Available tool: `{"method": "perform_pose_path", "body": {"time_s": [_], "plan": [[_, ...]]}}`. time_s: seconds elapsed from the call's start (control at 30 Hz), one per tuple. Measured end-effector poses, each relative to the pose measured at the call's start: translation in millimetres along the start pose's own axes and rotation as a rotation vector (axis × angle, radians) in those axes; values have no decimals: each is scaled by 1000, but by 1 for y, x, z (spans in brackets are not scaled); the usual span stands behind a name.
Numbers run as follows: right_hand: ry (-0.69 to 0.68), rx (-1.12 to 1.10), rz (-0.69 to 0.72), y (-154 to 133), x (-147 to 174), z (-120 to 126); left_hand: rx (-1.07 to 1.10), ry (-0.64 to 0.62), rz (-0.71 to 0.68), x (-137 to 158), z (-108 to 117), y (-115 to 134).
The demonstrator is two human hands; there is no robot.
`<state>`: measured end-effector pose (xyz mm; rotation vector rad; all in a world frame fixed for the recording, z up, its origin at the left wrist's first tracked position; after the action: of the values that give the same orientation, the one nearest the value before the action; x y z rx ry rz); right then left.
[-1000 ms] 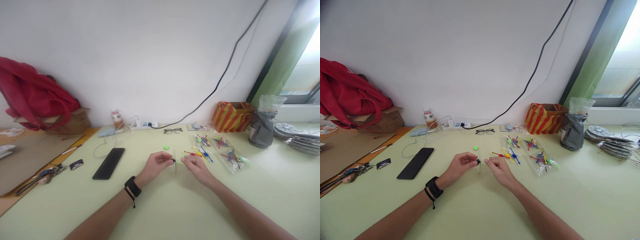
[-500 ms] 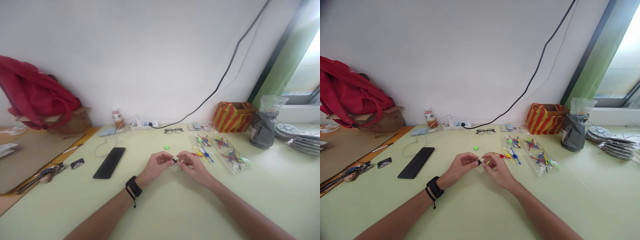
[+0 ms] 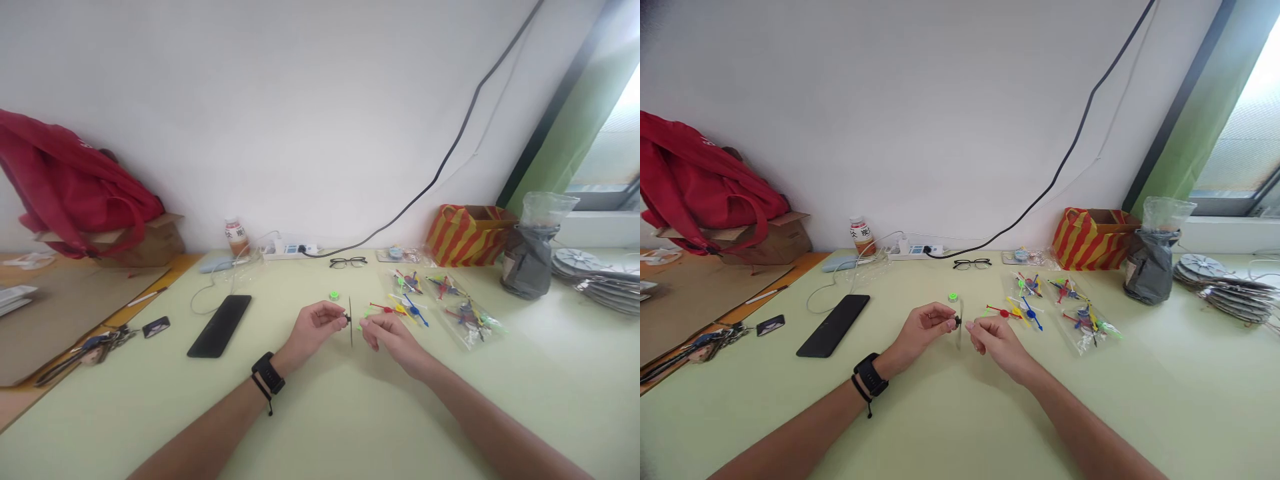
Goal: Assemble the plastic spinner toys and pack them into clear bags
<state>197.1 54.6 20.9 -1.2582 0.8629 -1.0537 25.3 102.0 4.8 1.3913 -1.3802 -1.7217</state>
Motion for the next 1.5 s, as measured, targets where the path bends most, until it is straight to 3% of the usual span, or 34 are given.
{"method": "perform_pose_path", "body": {"time_s": [0.13,0.3,0.5,0.63,0.73,0.83,0.9,0.97,1.2,1.37,1.5], "plan": [[59,-16,-17,7,-4,2,-20,-63,5,2,-5,2],[30,83,0,18,-10,-1,-20,-109,-4,4,-8,4],[51,147,58,8,-7,0,-111,-162,-50,6,-12,2],[101,426,22,7,-5,7,-501,-184,-195,4,-2,10],[195,814,-27,12,-5,18,-765,-248,-271,4,6,9],[428,1164,-18,14,-5,36,-884,-340,-245,4,12,-2],[564,1282,20,13,-6,44,-916,-376,-219,5,13,-9],[600,1333,80,15,-8,45,-937,-399,-212,6,12,-13],[395,1318,236,21,-11,21,-940,-398,-279,5,3,1],[180,1143,294,12,-2,1,-939,-282,-293,3,7,5],[5,989,313,10,6,-17,-982,-322,-272,5,7,-1]]}}
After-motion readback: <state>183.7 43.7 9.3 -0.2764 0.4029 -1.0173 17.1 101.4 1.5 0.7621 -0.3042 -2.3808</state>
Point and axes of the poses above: each hand's wrist, its own x-axis away from the middle knuckle, its own z-axis out of the back of the hand, y = z × x, the point moved 6 cm from there along -x, towards the middle knuckle, and after that the axes turned 13 degrees about -z, right-handed, at the moved point
